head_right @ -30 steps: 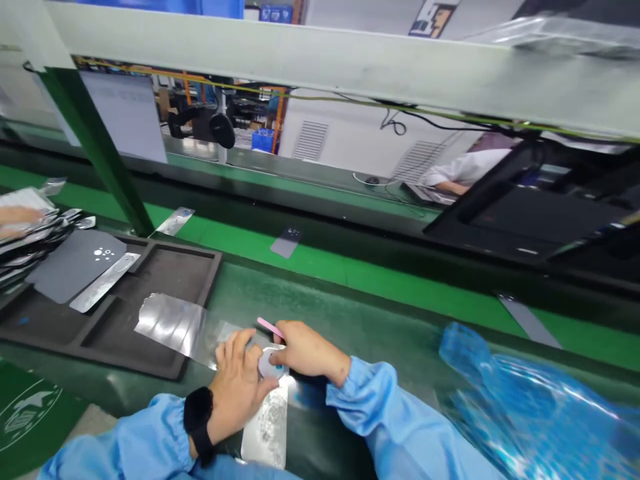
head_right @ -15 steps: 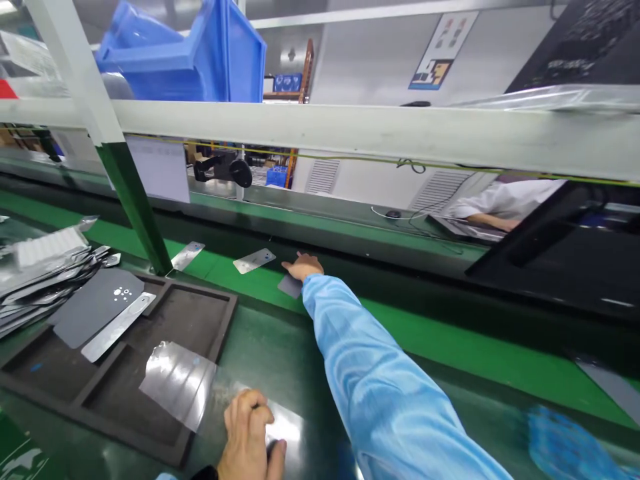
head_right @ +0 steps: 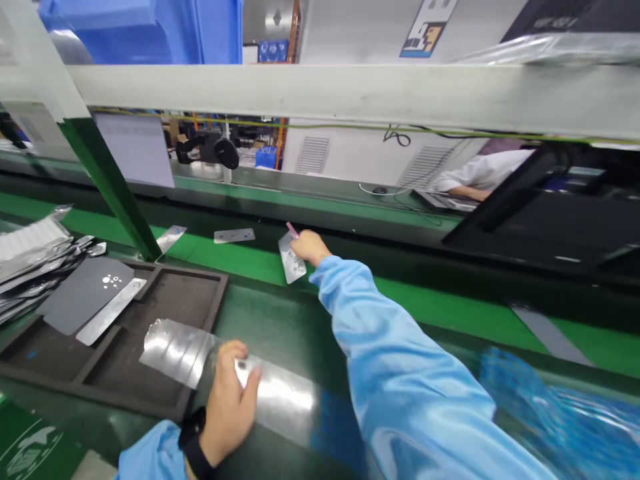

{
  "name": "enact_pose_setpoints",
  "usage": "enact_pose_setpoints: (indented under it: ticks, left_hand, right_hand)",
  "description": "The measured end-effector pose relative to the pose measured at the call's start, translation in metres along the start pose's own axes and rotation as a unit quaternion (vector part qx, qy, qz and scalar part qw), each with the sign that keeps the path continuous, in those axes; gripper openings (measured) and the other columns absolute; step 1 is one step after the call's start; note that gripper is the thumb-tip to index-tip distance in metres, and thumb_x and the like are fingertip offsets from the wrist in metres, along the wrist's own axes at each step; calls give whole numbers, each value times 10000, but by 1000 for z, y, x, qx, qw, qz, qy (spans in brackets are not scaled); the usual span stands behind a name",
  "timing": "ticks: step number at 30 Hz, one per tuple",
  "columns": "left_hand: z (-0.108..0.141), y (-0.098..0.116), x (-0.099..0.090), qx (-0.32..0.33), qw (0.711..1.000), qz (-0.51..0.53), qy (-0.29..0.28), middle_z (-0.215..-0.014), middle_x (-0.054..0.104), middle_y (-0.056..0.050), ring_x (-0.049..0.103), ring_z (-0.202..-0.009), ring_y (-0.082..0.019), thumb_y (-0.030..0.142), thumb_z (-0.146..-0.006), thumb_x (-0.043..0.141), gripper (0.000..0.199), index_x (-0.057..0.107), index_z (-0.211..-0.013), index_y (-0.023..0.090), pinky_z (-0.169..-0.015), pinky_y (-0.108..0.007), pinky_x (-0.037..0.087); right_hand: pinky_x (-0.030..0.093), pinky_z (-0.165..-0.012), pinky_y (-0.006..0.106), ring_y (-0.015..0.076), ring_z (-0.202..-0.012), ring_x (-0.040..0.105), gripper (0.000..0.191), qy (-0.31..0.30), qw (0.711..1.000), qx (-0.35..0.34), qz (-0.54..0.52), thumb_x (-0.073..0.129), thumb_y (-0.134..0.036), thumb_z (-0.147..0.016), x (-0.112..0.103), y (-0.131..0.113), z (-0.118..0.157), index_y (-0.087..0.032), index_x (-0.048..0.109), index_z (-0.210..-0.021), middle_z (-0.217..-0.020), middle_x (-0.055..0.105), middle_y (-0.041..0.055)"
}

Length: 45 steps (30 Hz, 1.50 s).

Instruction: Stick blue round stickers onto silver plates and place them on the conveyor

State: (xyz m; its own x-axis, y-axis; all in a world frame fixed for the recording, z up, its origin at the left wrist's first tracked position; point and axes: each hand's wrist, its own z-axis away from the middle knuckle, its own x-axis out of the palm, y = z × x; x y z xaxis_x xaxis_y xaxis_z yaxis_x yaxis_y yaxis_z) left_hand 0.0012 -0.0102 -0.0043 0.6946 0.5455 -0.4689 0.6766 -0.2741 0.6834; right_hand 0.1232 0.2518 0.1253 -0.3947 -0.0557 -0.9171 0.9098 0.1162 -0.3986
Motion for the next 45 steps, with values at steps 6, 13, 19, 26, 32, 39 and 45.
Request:
enact_pose_setpoints:
  ticks: [6,13,19,26,32,39,45]
  left_hand:
    - [-25,1,-15,-208,946,219,-118,-1063,608,-92,655,-925,-194,281,-815,605,436,368,-1173,204,-784,-364,541]
    - [-35,6,-28,-236,886,200,-345,-906,687,-16,674,-792,-166,173,-761,604,639,372,-1357,183,-736,-303,529]
    - [-46,26,-28,-112,910,32,-399,-983,700,-32,662,-899,-209,209,-754,624,401,586,-1152,190,-819,-346,519]
    - [-38,26,-8,47,905,-67,-418,-1112,657,-77,601,-1083,-233,173,-769,626,383,604,-1151,167,-968,-389,471]
    - [-26,12,-8,121,896,-101,-416,-1151,641,-98,533,-1119,-267,211,-815,634,350,614,-1163,171,-997,-456,430]
    - [-22,11,-14,133,888,-84,-432,-1201,639,-82,506,-1131,-280,313,-718,780,472,627,-1147,193,-998,-466,415]
    - [-21,12,-14,121,886,-68,-442,-1142,683,-57,519,-1097,-276,290,-724,782,452,629,-1140,204,-971,-449,415]
  right_hand:
    - [405,-488,213,114,-530,536,217,-175,908,-39,-378,502,-154,-687,36,31,174,-140,667,-827,-683,651,19]
    - [417,-504,266,117,-540,481,226,-27,843,57,-535,578,-401,-710,52,72,241,-180,612,-672,-723,614,51]
    - [408,-439,221,99,-466,489,354,-80,886,84,-449,590,-512,-804,52,100,256,-165,653,-766,-548,553,-16]
    - [519,-497,210,106,-498,617,72,-140,867,103,-466,627,-226,-810,62,92,269,-168,593,-787,-593,645,-23]
    - [504,-480,206,108,-478,623,66,-119,897,120,-407,558,-169,-846,70,88,271,-186,571,-783,-594,642,-30]
    - [497,-485,210,115,-490,618,94,-154,907,110,-376,560,-179,-846,63,84,269,-189,592,-758,-583,641,-27]
    - [490,-491,209,101,-488,596,128,-156,901,113,-388,561,-203,-858,69,87,269,-168,609,-744,-602,645,-11]
